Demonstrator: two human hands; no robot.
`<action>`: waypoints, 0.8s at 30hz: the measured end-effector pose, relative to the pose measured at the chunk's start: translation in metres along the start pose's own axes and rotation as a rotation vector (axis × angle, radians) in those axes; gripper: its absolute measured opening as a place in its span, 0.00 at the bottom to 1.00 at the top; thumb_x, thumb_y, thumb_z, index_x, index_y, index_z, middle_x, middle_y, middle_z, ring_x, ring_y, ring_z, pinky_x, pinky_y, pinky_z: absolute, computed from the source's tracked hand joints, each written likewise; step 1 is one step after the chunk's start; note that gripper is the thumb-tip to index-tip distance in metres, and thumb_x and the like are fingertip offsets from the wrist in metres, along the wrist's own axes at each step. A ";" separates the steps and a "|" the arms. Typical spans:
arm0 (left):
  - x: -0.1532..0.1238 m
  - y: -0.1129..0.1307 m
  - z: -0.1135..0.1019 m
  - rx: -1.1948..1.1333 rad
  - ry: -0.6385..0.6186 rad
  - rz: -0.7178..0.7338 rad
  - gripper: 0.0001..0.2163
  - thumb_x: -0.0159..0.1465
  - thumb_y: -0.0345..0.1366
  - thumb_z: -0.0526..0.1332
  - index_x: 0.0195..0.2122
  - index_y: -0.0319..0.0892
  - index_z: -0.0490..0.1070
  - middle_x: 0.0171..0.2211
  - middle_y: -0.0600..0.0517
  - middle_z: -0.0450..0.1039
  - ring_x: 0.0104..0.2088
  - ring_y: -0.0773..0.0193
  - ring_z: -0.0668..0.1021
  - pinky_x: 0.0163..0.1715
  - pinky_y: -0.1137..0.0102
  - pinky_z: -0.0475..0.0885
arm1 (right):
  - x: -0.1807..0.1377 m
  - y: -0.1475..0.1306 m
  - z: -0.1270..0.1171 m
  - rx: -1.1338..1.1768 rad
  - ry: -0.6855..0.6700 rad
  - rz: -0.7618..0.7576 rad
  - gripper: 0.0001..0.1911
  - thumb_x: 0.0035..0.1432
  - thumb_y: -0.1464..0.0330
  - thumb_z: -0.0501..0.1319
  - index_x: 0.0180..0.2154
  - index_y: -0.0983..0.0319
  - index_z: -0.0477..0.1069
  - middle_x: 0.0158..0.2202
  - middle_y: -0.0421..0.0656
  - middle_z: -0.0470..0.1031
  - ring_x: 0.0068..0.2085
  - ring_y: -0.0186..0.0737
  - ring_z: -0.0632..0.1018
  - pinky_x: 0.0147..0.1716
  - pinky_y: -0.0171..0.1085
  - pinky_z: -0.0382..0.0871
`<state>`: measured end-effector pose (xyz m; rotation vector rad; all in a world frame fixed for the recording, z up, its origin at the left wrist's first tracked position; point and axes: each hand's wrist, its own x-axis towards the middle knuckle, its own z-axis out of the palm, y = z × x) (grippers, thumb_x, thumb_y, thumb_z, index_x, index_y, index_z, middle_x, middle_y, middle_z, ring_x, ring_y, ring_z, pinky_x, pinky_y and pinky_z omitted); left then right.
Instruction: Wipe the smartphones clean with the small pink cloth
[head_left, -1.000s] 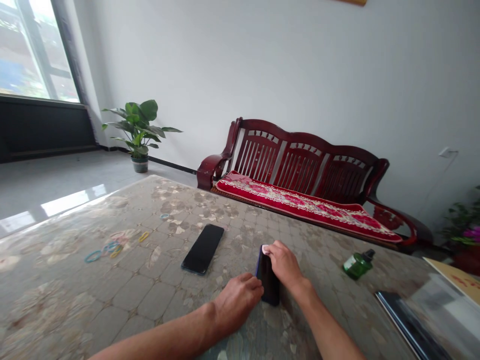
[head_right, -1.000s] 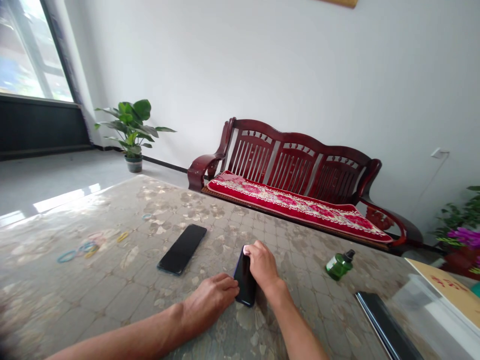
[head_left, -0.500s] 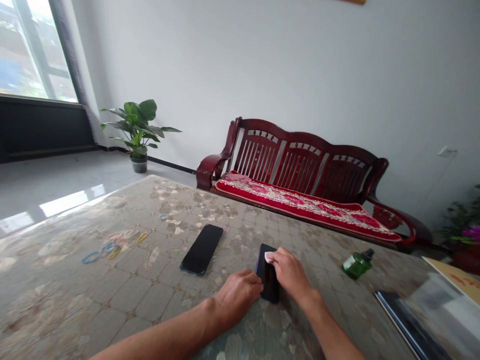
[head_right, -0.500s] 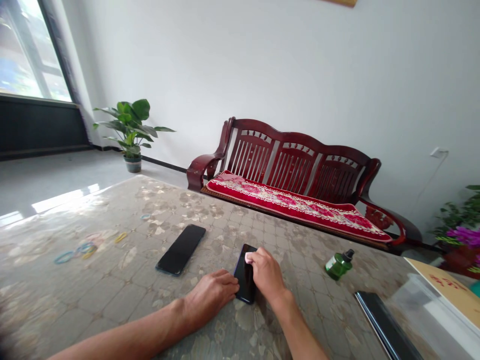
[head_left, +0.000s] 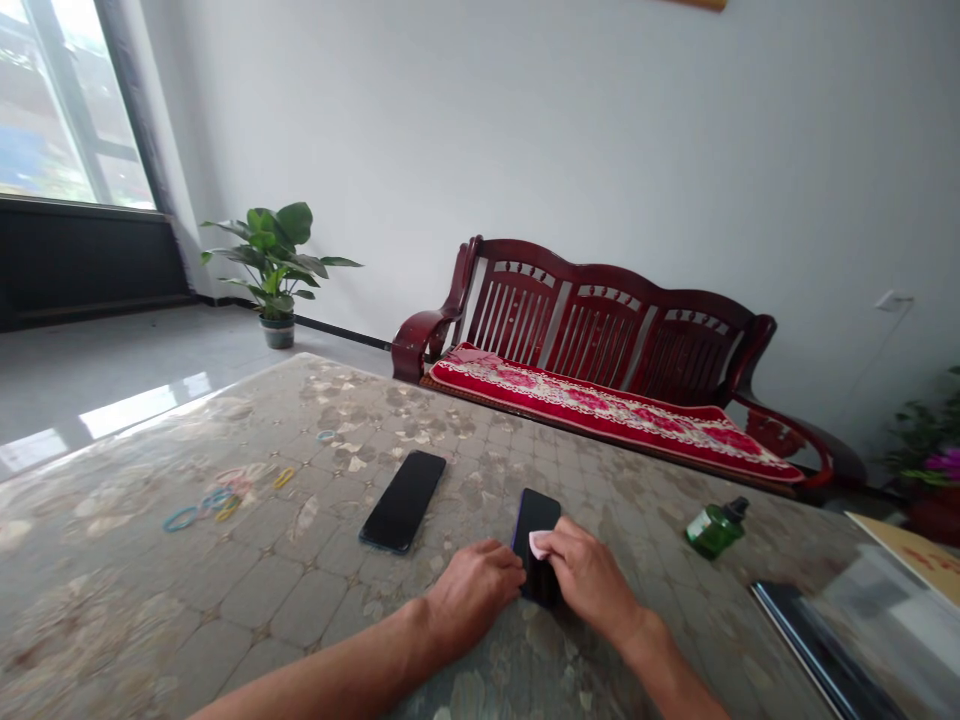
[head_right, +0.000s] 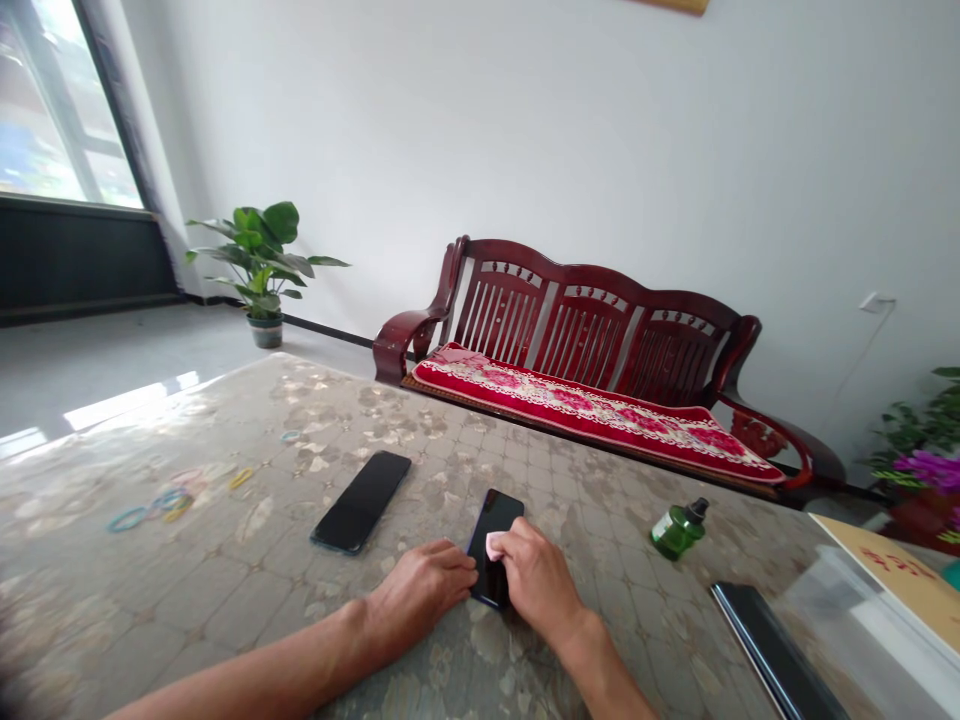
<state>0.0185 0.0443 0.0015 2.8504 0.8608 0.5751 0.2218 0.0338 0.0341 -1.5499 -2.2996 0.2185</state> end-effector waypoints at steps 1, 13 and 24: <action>0.000 0.000 0.000 -0.003 0.000 -0.003 0.07 0.68 0.30 0.59 0.31 0.42 0.70 0.34 0.54 0.75 0.37 0.63 0.76 0.38 0.71 0.69 | 0.005 0.003 0.001 -0.013 0.013 0.007 0.17 0.62 0.77 0.51 0.36 0.56 0.76 0.35 0.40 0.72 0.38 0.35 0.74 0.38 0.30 0.62; 0.001 -0.004 -0.001 -0.092 -0.029 -0.108 0.06 0.68 0.31 0.59 0.35 0.42 0.74 0.37 0.53 0.77 0.39 0.62 0.78 0.42 0.71 0.71 | 0.031 0.002 0.009 -0.080 0.038 0.016 0.16 0.61 0.78 0.52 0.35 0.56 0.76 0.34 0.39 0.72 0.38 0.35 0.74 0.37 0.30 0.61; -0.001 -0.009 0.006 -0.124 0.006 -0.105 0.05 0.68 0.33 0.60 0.37 0.44 0.76 0.37 0.54 0.77 0.40 0.63 0.77 0.41 0.72 0.70 | 0.071 0.014 0.012 -0.181 0.099 0.146 0.16 0.63 0.76 0.52 0.36 0.56 0.77 0.36 0.41 0.73 0.39 0.37 0.75 0.36 0.31 0.60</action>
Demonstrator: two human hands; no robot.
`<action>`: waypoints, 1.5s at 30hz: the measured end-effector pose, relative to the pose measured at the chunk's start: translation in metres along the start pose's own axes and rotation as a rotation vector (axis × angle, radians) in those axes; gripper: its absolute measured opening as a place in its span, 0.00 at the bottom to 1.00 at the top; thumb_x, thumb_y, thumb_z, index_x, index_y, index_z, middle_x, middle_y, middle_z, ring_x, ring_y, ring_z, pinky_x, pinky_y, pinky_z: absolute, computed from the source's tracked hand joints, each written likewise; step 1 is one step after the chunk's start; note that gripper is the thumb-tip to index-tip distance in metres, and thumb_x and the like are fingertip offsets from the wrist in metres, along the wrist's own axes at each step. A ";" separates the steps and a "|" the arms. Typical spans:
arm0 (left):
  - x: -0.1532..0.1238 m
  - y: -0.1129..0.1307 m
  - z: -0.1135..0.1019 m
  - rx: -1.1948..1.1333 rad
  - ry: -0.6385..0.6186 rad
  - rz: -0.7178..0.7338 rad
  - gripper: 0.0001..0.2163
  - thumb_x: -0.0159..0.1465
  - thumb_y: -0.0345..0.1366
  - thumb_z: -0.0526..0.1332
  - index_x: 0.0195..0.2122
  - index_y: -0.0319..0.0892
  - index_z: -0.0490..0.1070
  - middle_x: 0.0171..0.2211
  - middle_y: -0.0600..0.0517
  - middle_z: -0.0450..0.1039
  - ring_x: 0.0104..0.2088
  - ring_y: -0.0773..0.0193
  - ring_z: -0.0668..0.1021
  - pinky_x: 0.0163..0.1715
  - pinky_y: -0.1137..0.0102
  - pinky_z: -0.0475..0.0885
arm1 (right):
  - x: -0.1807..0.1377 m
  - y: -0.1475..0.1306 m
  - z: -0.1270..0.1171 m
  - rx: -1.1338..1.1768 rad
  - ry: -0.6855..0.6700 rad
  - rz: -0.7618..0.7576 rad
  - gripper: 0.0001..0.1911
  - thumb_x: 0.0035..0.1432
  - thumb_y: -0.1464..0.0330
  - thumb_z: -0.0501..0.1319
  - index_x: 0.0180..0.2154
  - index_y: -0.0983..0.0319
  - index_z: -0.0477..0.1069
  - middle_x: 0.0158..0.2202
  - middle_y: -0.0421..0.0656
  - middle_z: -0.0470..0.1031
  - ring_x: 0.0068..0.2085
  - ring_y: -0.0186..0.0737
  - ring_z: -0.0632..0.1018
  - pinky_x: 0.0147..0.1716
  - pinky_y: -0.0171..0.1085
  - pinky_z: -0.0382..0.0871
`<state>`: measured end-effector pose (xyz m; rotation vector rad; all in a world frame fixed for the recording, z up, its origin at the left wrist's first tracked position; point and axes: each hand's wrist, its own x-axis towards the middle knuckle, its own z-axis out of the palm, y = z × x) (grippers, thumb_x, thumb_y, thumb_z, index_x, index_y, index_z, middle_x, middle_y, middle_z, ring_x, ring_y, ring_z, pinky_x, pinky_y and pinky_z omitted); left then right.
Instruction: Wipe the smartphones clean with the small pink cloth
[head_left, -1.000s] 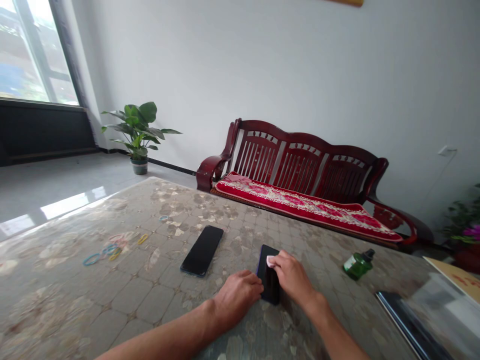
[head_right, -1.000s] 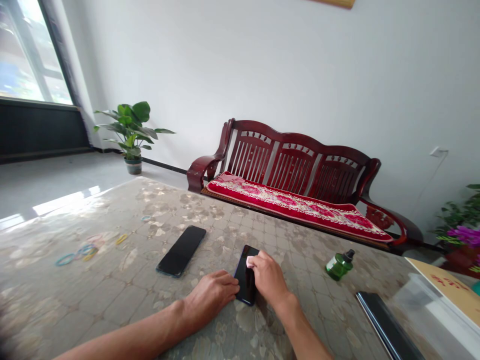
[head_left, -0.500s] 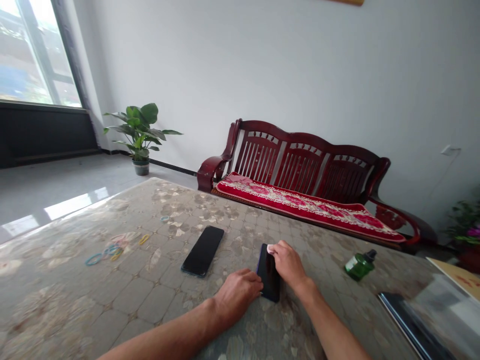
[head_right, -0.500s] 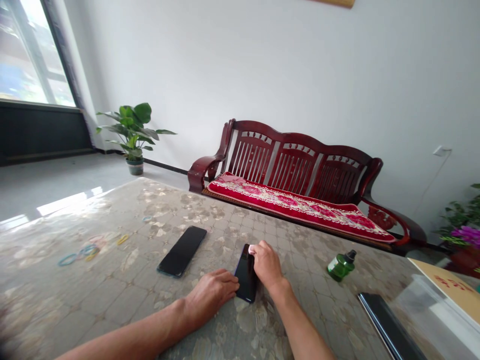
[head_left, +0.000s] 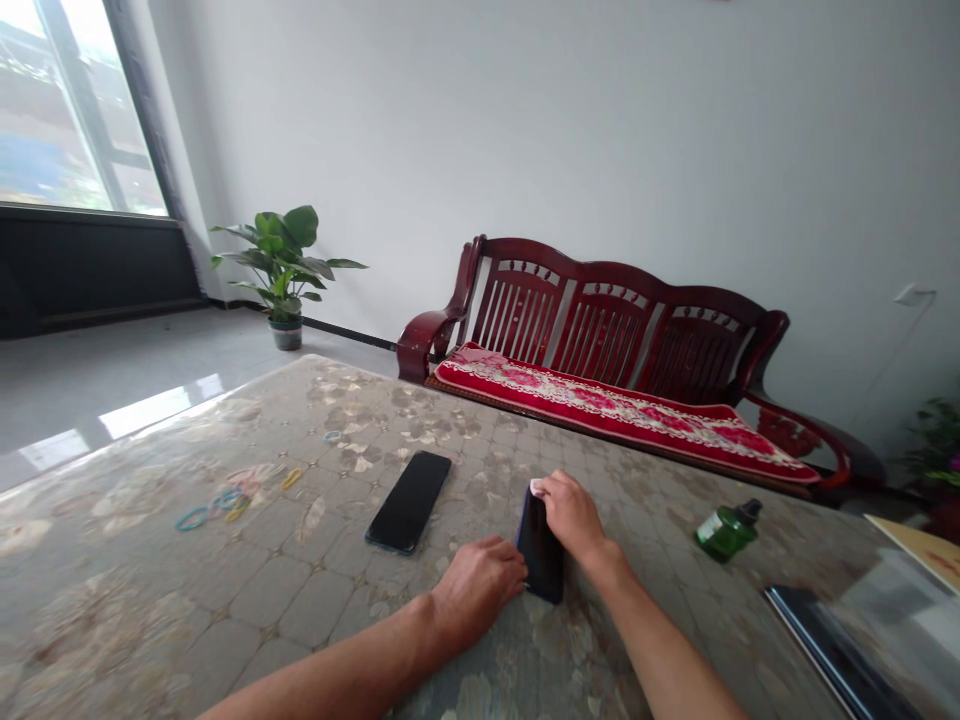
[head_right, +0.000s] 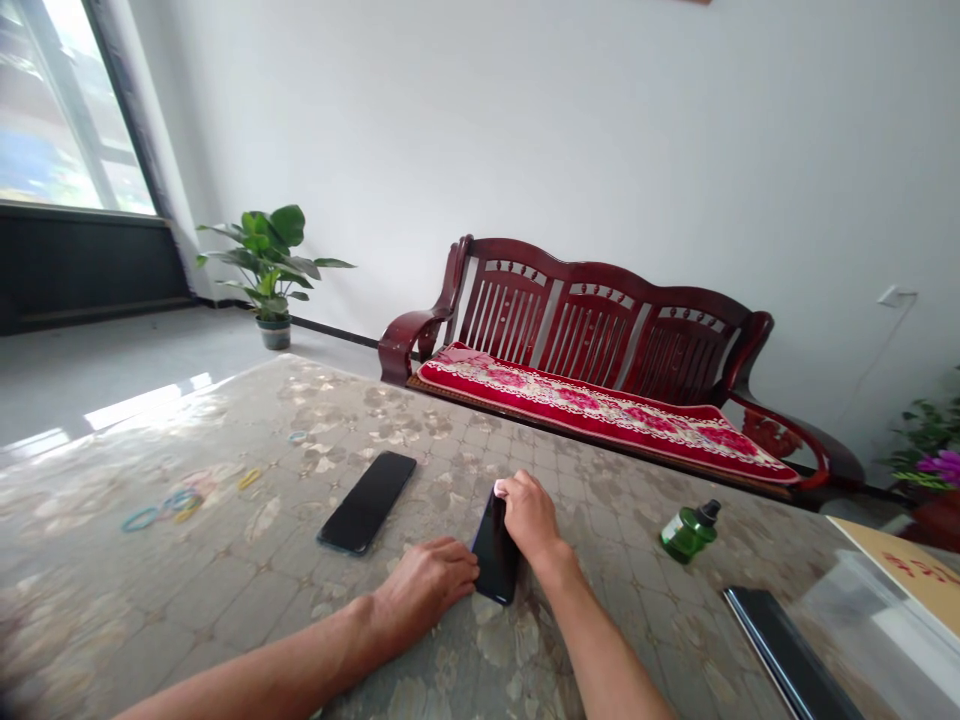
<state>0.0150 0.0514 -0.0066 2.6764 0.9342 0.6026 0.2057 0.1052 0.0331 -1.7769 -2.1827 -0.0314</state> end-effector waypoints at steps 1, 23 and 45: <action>0.000 0.000 0.001 0.005 0.003 -0.002 0.05 0.68 0.33 0.60 0.38 0.44 0.76 0.37 0.54 0.77 0.39 0.63 0.77 0.41 0.72 0.70 | -0.001 -0.002 0.000 0.006 -0.001 -0.003 0.16 0.62 0.76 0.52 0.36 0.57 0.77 0.35 0.41 0.73 0.38 0.36 0.74 0.36 0.31 0.60; 0.001 0.009 -0.005 0.024 0.009 -0.072 0.06 0.68 0.31 0.59 0.39 0.43 0.76 0.38 0.52 0.78 0.40 0.61 0.78 0.44 0.71 0.72 | -0.064 -0.009 -0.009 0.276 -0.031 -0.254 0.16 0.62 0.78 0.51 0.35 0.56 0.75 0.36 0.40 0.73 0.40 0.36 0.74 0.41 0.30 0.64; 0.095 -0.028 -0.040 0.285 -0.282 0.175 0.31 0.57 0.25 0.63 0.62 0.50 0.62 0.65 0.43 0.57 0.60 0.48 0.68 0.55 0.59 0.69 | -0.074 0.001 0.008 0.509 0.191 -0.147 0.14 0.59 0.80 0.55 0.34 0.57 0.75 0.37 0.41 0.74 0.42 0.39 0.73 0.42 0.35 0.65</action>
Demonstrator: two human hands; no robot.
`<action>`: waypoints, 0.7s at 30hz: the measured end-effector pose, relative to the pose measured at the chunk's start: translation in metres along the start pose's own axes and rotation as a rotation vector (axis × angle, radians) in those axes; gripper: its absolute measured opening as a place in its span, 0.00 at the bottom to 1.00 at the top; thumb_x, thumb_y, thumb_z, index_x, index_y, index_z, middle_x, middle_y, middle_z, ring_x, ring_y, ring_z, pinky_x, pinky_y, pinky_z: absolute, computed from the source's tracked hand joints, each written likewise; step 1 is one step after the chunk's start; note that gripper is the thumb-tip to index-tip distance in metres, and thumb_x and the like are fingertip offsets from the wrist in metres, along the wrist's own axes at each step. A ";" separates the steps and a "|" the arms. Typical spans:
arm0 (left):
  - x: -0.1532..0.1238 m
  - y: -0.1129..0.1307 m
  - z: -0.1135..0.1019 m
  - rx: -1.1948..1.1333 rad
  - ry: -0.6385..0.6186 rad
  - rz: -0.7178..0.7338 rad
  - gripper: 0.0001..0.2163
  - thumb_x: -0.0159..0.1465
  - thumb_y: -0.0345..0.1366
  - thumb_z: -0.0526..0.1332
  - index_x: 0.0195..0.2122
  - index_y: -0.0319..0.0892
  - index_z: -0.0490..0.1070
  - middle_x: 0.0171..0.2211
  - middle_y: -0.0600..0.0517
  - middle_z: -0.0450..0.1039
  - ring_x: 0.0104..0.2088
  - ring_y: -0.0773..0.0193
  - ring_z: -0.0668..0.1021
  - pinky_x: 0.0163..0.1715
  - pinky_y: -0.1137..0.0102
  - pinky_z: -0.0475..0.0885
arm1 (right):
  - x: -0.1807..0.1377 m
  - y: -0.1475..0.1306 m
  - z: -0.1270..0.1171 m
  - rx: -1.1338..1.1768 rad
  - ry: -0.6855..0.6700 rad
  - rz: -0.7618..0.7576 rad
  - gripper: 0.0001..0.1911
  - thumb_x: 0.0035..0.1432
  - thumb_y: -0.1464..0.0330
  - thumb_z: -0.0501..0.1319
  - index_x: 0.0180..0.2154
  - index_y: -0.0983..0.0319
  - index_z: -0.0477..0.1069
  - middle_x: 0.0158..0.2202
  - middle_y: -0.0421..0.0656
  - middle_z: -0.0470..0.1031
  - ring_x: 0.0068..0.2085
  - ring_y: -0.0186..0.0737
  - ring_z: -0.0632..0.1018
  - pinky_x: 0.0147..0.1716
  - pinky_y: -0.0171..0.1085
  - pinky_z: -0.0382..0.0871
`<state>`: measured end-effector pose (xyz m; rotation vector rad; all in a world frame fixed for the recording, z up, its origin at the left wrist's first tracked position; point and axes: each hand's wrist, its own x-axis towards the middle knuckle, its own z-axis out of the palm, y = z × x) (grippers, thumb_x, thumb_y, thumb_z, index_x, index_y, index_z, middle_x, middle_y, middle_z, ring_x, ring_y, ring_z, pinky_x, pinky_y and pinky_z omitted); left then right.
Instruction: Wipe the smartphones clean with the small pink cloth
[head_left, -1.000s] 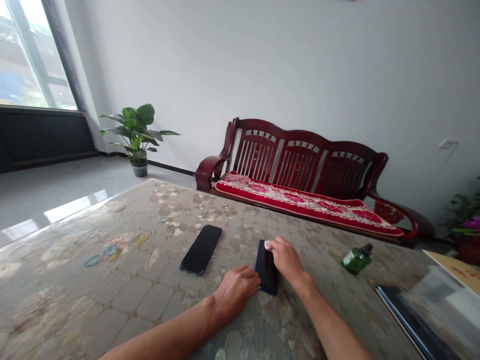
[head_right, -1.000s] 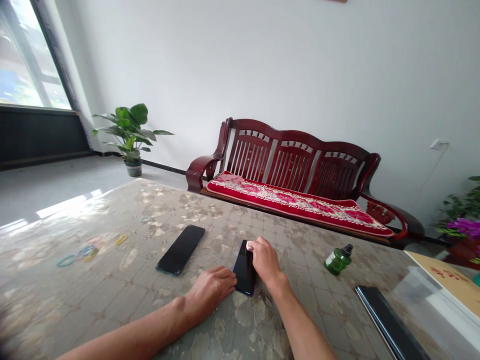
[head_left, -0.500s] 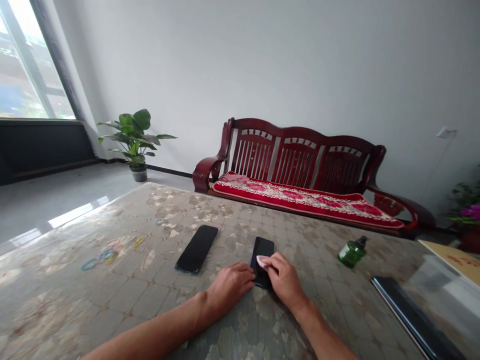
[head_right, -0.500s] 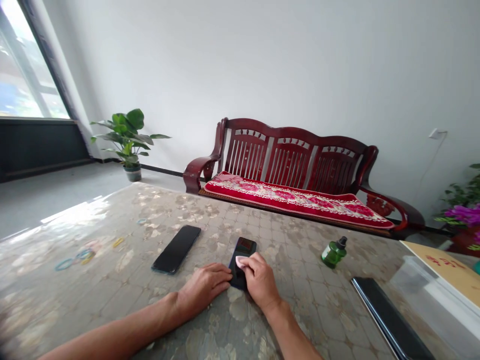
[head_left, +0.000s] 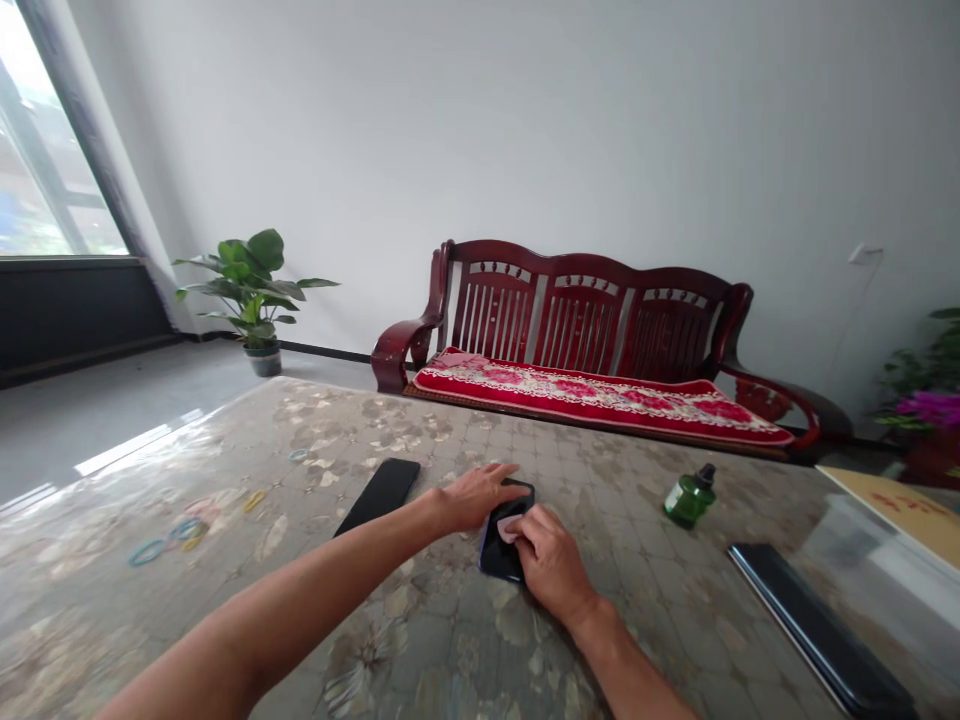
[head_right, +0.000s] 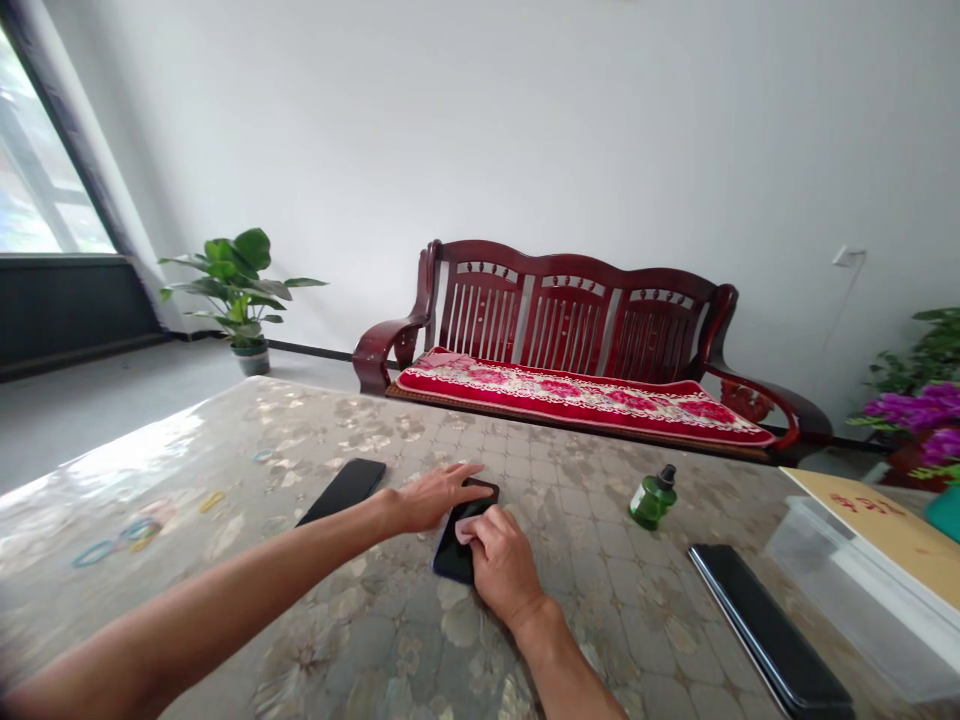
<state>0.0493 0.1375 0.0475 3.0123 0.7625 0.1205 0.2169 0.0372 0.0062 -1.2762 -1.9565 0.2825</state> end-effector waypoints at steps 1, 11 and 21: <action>0.007 -0.003 -0.001 0.044 -0.024 0.050 0.30 0.58 0.25 0.63 0.62 0.52 0.62 0.66 0.43 0.55 0.59 0.47 0.68 0.53 0.58 0.70 | 0.000 0.001 0.000 -0.004 0.000 -0.010 0.14 0.58 0.80 0.55 0.34 0.57 0.74 0.37 0.40 0.74 0.42 0.39 0.73 0.42 0.35 0.65; 0.029 -0.002 -0.009 0.093 -0.212 0.083 0.32 0.55 0.29 0.67 0.60 0.54 0.62 0.59 0.44 0.65 0.52 0.45 0.74 0.46 0.56 0.73 | 0.001 0.002 -0.007 -0.117 -0.001 -0.075 0.13 0.57 0.81 0.56 0.34 0.58 0.74 0.35 0.41 0.73 0.40 0.39 0.72 0.41 0.36 0.65; -0.005 -0.005 -0.028 -0.022 -0.226 -0.204 0.27 0.46 0.39 0.71 0.49 0.44 0.71 0.49 0.42 0.70 0.45 0.44 0.76 0.42 0.58 0.74 | 0.003 0.027 -0.022 -0.255 0.034 0.095 0.15 0.61 0.77 0.54 0.35 0.56 0.77 0.34 0.41 0.74 0.40 0.39 0.74 0.40 0.35 0.65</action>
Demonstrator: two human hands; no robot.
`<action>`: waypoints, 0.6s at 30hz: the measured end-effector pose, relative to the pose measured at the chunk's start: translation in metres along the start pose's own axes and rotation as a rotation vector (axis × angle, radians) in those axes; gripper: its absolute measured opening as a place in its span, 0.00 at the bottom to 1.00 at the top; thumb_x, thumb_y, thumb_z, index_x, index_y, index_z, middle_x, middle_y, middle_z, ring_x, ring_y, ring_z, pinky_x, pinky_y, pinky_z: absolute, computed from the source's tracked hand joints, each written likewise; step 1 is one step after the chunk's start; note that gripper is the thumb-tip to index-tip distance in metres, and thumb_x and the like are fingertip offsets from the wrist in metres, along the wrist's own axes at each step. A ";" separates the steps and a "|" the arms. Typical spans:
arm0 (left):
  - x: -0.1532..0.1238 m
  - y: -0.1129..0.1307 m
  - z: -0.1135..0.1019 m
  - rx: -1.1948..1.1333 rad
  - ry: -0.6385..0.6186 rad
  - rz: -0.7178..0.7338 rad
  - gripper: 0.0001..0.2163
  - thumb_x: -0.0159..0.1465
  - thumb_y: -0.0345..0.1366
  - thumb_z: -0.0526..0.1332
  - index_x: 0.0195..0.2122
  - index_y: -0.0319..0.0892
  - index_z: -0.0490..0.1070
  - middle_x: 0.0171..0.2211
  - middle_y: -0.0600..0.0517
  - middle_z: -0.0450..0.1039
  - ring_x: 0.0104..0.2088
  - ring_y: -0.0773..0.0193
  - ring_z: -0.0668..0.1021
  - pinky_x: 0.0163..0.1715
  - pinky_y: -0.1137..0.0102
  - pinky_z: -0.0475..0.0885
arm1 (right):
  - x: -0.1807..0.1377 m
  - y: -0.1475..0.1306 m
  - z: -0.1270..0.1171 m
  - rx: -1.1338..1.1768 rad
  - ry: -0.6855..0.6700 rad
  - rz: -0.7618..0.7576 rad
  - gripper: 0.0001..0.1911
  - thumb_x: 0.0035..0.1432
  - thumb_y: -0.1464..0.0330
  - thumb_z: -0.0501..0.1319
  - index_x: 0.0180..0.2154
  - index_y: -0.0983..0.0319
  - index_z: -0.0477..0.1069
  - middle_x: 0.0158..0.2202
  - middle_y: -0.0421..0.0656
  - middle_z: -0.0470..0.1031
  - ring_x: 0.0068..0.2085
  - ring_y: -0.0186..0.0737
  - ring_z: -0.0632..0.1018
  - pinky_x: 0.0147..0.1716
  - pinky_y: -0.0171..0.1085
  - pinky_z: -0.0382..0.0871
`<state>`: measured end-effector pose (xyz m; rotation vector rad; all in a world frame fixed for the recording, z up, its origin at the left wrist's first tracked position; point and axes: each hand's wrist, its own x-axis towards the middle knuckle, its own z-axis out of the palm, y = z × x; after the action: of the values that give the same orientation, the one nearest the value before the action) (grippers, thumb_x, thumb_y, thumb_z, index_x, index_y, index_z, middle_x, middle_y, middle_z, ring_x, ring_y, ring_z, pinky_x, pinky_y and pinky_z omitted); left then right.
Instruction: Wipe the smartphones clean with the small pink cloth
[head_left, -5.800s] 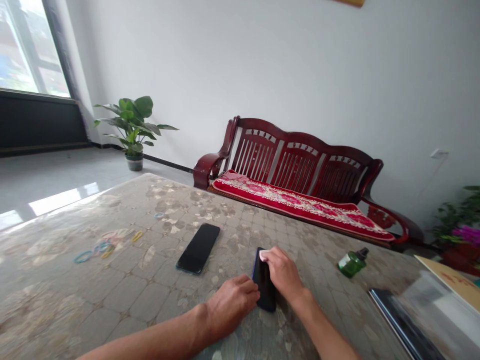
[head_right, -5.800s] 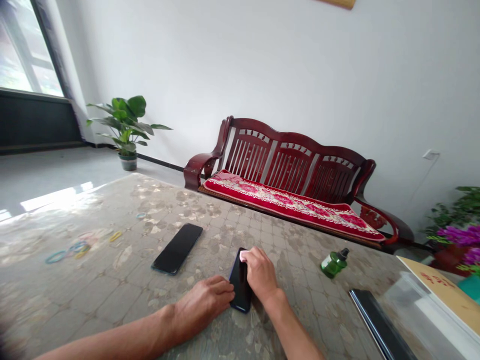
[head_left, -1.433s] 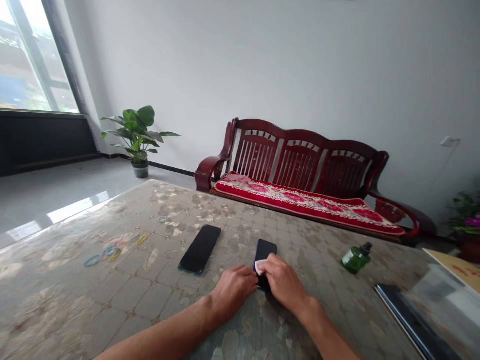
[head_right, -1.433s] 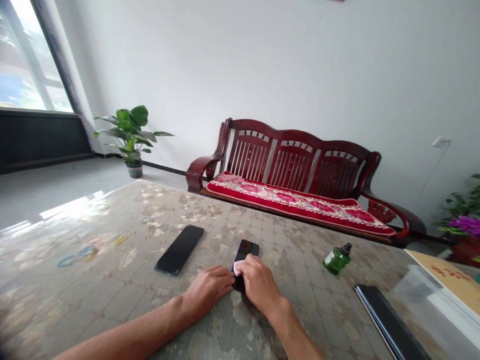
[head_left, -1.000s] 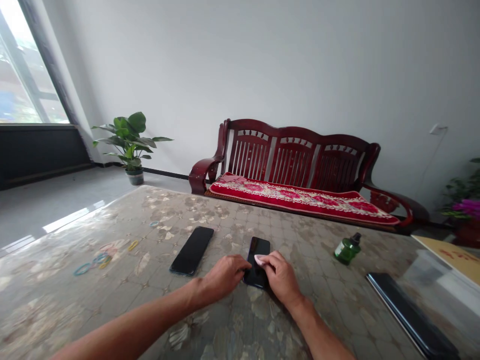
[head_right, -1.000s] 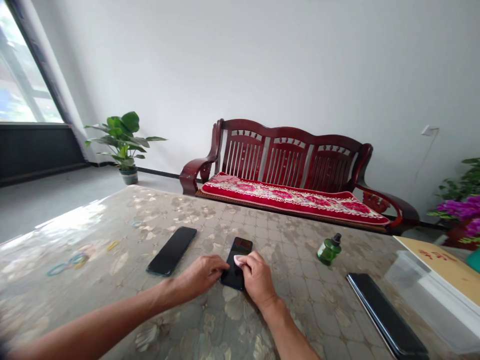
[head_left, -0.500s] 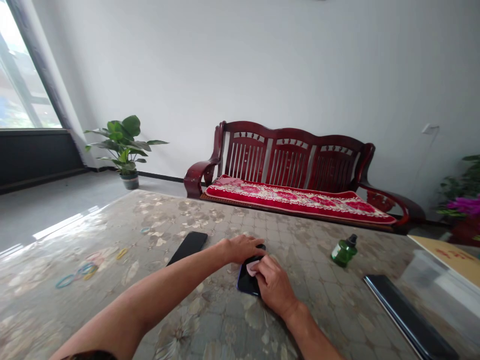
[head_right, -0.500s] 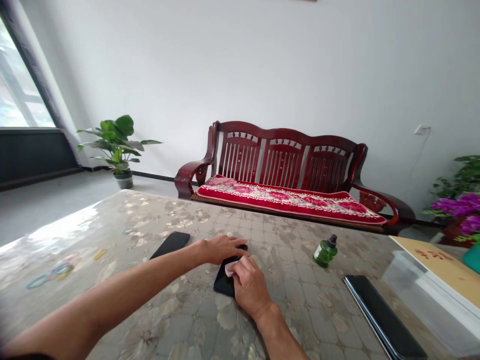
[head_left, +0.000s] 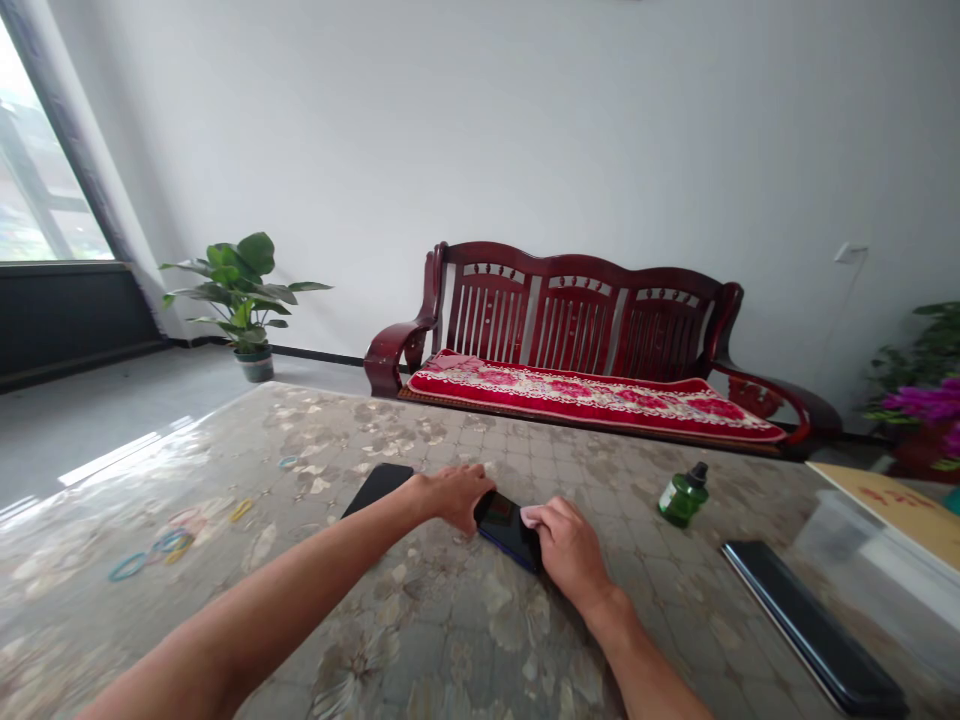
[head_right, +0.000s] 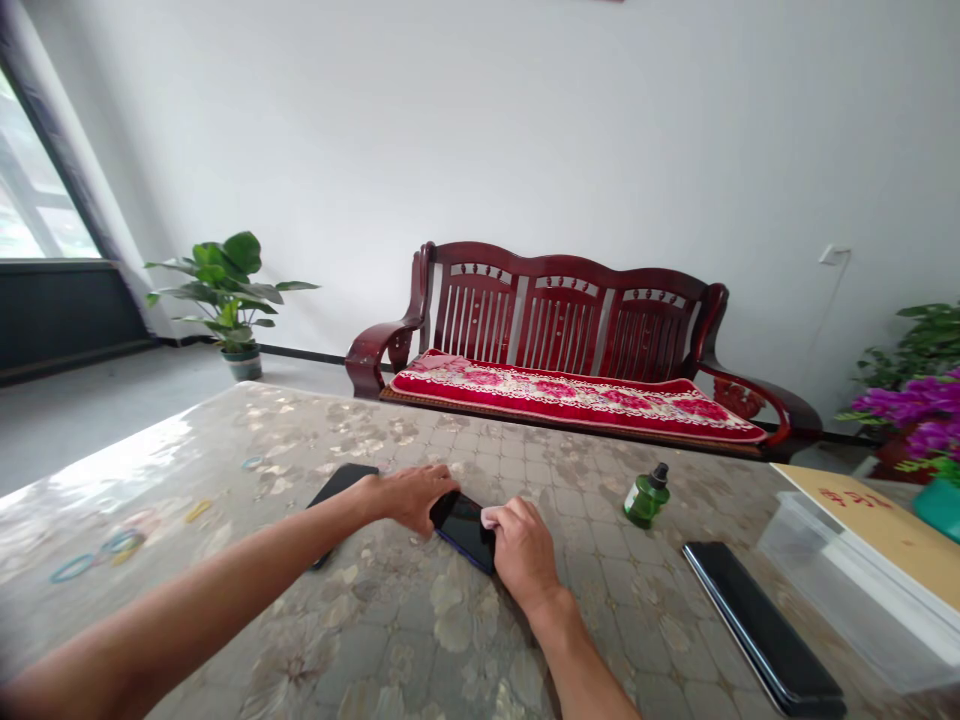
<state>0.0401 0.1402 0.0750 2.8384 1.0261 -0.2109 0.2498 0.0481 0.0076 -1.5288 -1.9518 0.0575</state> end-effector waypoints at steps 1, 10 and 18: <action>-0.006 0.002 0.003 -0.033 0.014 -0.027 0.25 0.47 0.40 0.70 0.48 0.43 0.72 0.48 0.42 0.69 0.44 0.45 0.77 0.41 0.59 0.74 | 0.000 0.001 -0.002 -0.024 -0.002 0.011 0.15 0.61 0.77 0.53 0.35 0.55 0.77 0.34 0.41 0.74 0.40 0.39 0.74 0.39 0.35 0.65; -0.051 0.020 0.049 -0.305 0.182 -0.303 0.28 0.49 0.44 0.70 0.50 0.41 0.69 0.50 0.44 0.66 0.46 0.50 0.77 0.48 0.63 0.72 | -0.001 -0.011 -0.017 -0.219 -0.025 -0.022 0.16 0.56 0.81 0.54 0.29 0.57 0.75 0.34 0.42 0.74 0.39 0.41 0.72 0.38 0.36 0.62; -0.054 0.009 0.050 -0.410 0.198 -0.302 0.30 0.47 0.41 0.75 0.50 0.43 0.70 0.50 0.47 0.66 0.42 0.56 0.78 0.43 0.69 0.72 | -0.002 -0.028 -0.012 -0.230 -0.078 -0.072 0.11 0.62 0.75 0.55 0.36 0.56 0.74 0.35 0.42 0.73 0.40 0.41 0.72 0.40 0.37 0.62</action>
<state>0.0006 0.0915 0.0356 2.3631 1.3557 0.2363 0.2321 0.0329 0.0271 -1.6195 -2.1338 -0.1451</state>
